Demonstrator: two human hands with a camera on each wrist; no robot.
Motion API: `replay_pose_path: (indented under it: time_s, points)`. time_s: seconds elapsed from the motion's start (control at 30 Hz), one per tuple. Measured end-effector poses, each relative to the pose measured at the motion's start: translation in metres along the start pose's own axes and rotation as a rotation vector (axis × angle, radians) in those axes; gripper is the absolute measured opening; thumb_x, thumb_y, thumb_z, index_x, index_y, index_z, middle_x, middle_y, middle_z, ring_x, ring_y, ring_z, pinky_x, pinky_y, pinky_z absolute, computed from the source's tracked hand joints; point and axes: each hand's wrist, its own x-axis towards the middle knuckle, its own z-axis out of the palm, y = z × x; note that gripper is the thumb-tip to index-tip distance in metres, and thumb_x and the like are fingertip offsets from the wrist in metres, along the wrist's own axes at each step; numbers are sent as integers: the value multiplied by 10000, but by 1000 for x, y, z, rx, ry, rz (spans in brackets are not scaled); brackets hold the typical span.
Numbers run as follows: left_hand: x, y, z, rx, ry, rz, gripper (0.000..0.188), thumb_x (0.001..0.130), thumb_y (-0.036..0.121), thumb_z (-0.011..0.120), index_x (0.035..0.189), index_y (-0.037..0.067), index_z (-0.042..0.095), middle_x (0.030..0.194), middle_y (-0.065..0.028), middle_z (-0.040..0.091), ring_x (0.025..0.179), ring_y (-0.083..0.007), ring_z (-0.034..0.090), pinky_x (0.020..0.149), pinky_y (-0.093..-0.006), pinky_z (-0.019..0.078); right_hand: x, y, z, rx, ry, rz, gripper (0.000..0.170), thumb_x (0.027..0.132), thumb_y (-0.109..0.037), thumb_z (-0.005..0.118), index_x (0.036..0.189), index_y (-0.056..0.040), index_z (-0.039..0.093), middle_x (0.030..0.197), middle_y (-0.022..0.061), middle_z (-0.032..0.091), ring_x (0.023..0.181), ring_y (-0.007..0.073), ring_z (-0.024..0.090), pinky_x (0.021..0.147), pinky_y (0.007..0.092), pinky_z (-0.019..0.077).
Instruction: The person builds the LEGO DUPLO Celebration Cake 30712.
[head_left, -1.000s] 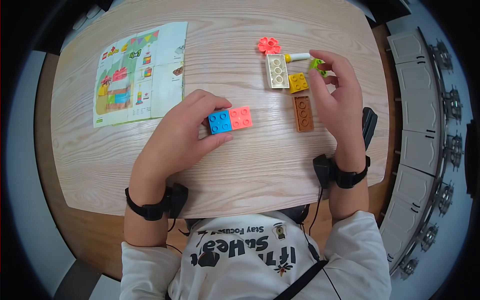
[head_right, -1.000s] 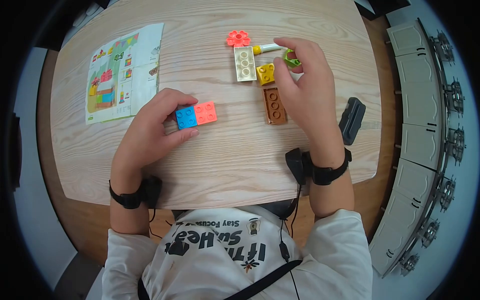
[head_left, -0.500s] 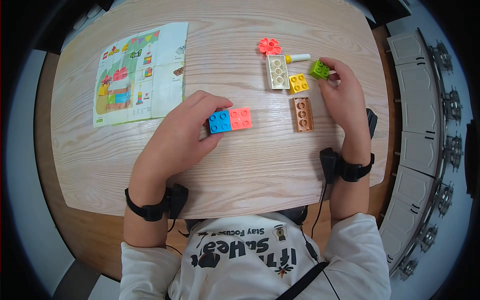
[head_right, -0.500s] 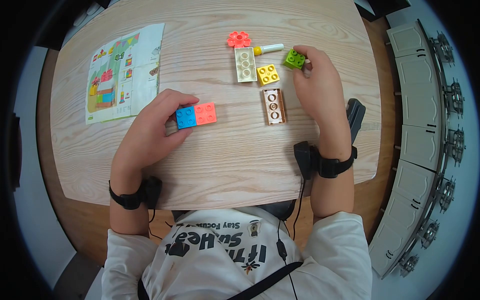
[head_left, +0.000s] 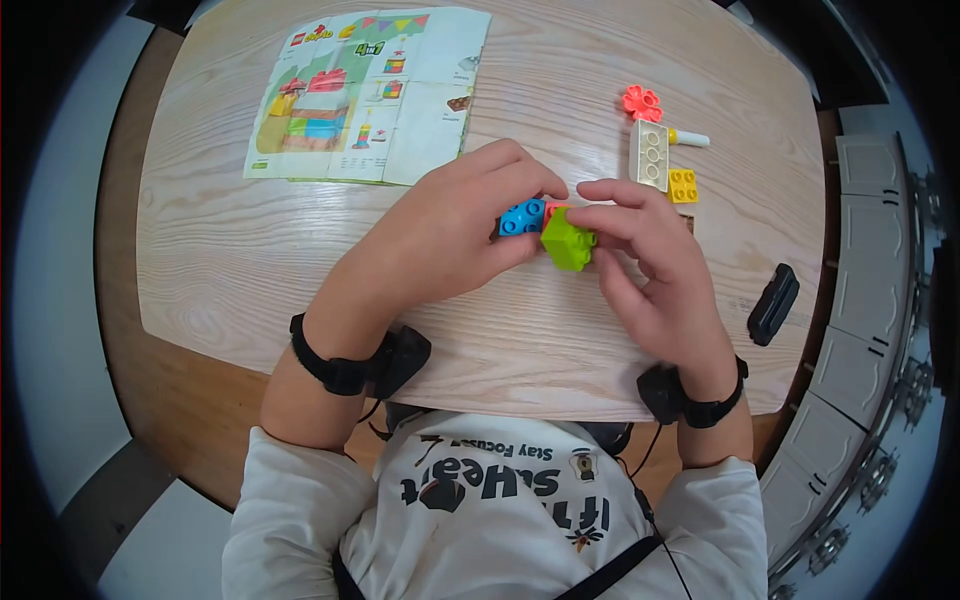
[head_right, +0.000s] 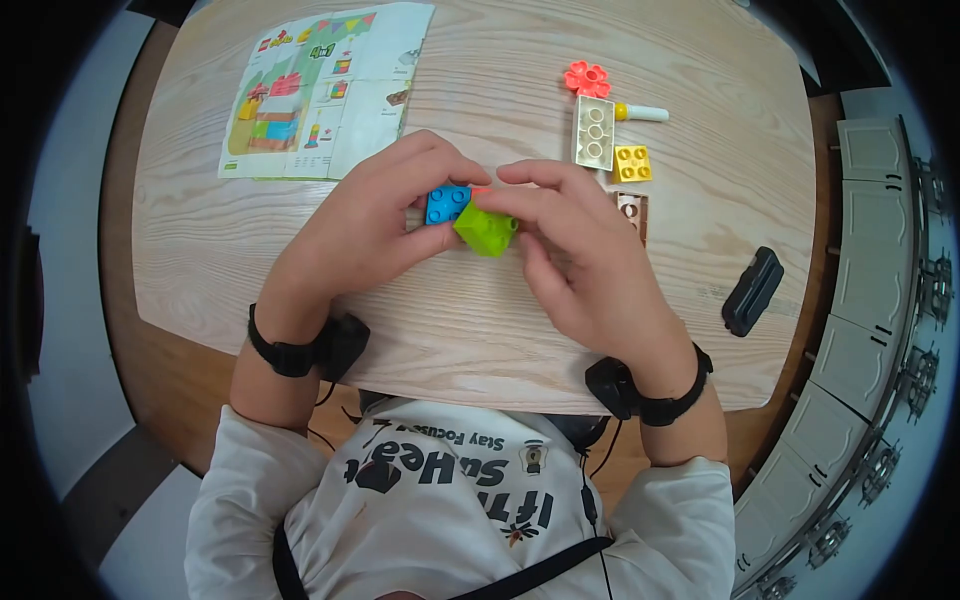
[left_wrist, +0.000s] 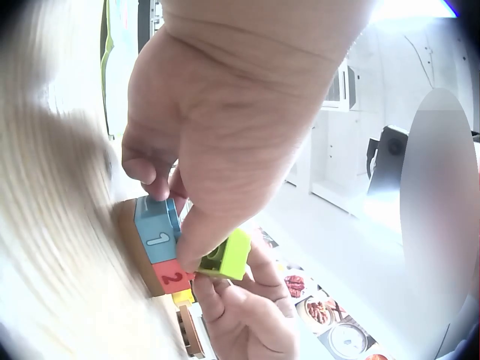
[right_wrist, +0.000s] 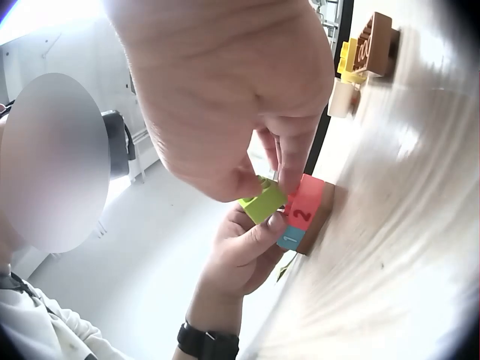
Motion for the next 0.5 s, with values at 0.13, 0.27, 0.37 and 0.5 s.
replay_pose_path:
  time_s: [0.13, 0.27, 0.37, 0.5]
  points:
    - [1, 3, 0, -48, 2, -81, 388, 820, 34, 795, 1188, 74, 679, 1031, -63, 635, 870, -222, 601, 754, -329, 517, -1, -4, 5, 81, 71, -2, 478, 886, 105, 650, 1333, -61, 683, 1354, 158, 581, 1093, 248, 678, 887, 329, 589]
    - [2, 7, 1, -84, -27, -113, 403, 821, 37, 803, 1201, 73, 672, 1002, -52, 615, 814, -198, 554, 732, -320, 501, -2, 5, 6, 6, 128, 2, 429, 887, 97, 651, 1287, -50, 701, 1319, 154, 605, 1091, 250, 683, 891, 324, 585]
    - [2, 7, 3, -113, -25, -110, 418, 823, 35, 810, 1214, 72, 666, 983, -46, 600, 787, -186, 525, 723, -312, 490, 0, 4, 0, -88, 120, -54, 376, 891, 116, 624, 1217, -43, 725, 1294, 148, 632, 1101, 254, 684, 889, 322, 579]
    - [1, 6, 4, -118, -29, -109, 427, 825, 27, 815, 1220, 69, 659, 978, -44, 596, 785, -181, 525, 729, -306, 487, 1, 15, -1, -158, 94, -139, 341, 893, 141, 584, 1128, -44, 747, 1290, 148, 659, 1105, 261, 687, 896, 333, 569]
